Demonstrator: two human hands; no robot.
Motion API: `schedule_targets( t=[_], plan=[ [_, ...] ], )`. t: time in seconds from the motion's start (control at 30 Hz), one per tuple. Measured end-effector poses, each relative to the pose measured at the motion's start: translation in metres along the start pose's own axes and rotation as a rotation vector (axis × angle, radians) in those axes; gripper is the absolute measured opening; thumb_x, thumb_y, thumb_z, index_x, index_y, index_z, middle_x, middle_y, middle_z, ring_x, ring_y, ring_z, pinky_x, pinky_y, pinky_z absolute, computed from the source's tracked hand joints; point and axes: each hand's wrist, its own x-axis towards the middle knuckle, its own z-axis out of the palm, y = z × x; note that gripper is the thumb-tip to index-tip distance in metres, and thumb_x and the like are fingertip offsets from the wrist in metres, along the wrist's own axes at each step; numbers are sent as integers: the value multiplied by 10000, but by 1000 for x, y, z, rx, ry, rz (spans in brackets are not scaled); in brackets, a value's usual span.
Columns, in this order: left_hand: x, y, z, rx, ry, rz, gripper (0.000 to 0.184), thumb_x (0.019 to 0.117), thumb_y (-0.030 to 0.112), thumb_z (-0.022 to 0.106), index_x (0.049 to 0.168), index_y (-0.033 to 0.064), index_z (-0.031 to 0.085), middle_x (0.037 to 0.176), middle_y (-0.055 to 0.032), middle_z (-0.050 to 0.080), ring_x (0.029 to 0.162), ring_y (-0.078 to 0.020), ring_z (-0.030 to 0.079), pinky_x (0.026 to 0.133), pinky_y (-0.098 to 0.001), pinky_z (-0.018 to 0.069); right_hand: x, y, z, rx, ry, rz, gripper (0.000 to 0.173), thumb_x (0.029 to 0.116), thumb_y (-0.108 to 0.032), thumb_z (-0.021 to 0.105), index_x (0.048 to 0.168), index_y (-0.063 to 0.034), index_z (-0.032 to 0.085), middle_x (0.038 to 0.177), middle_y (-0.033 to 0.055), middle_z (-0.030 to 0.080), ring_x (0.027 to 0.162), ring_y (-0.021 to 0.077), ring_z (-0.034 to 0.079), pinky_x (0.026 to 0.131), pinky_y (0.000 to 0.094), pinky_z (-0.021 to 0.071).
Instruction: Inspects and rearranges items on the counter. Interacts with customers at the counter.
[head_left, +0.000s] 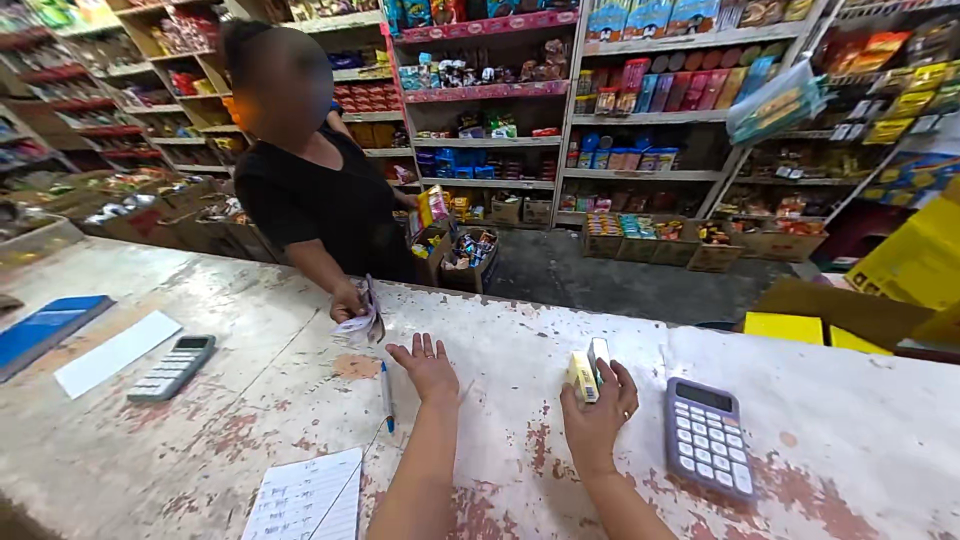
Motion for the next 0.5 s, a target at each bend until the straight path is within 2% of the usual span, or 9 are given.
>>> schedule_targets(
  t=[0.1,0.17,0.27,0.3,0.37,0.4,0.5],
  plan=[
    [11,11,-1,-25,-4,19,750,1047,661,151,1633,209,37,1686,-111,206,1517,-261,323,1177,-445,351,-6,2,0,-19,47,-224,519,859,-308,626,1242,42,654,1378,352,530,1348,582,417,1070,770,228],
    [25,27,-7,-51,-12,71,738,1060,638,186,1623,172,84,1620,-153,305,1428,-281,431,1105,-437,430,-8,0,-2,-10,23,-306,478,874,-311,627,1198,40,663,1347,356,550,1338,576,435,1084,770,222],
    [44,58,-14,-105,1,83,686,1067,610,275,1553,127,287,1443,-158,486,1232,-276,572,982,-446,532,-7,-5,-4,-3,-40,-323,487,871,-301,607,1186,67,659,1334,373,548,1326,584,438,1085,757,212],
    [47,64,-15,-107,9,49,637,1077,575,312,1512,112,361,1389,-155,528,1196,-268,588,971,-449,535,-7,-6,-4,-3,-59,-324,482,870,-288,602,1184,73,658,1332,381,543,1320,592,436,1082,753,215],
    [50,68,-14,-55,34,-2,433,1098,396,401,1342,51,497,1166,-150,602,1009,-240,625,863,-414,553,-7,-6,-2,3,-70,-330,458,865,-265,596,1163,74,670,1322,384,547,1303,589,445,1073,730,222],
    [50,66,-13,-36,26,-8,329,1085,263,431,1305,31,510,1107,-157,610,952,-236,631,825,-404,559,-7,-5,-1,0,-72,-335,444,866,-262,592,1152,67,676,1319,376,552,1300,579,451,1074,723,221],
    [41,55,-9,10,11,-2,324,1010,24,477,1334,24,474,1102,-172,591,917,-239,624,787,-401,558,-9,-4,-1,-3,-74,-340,428,861,-268,593,1125,54,692,1310,356,566,1292,557,462,1074,714,213]
  ],
)
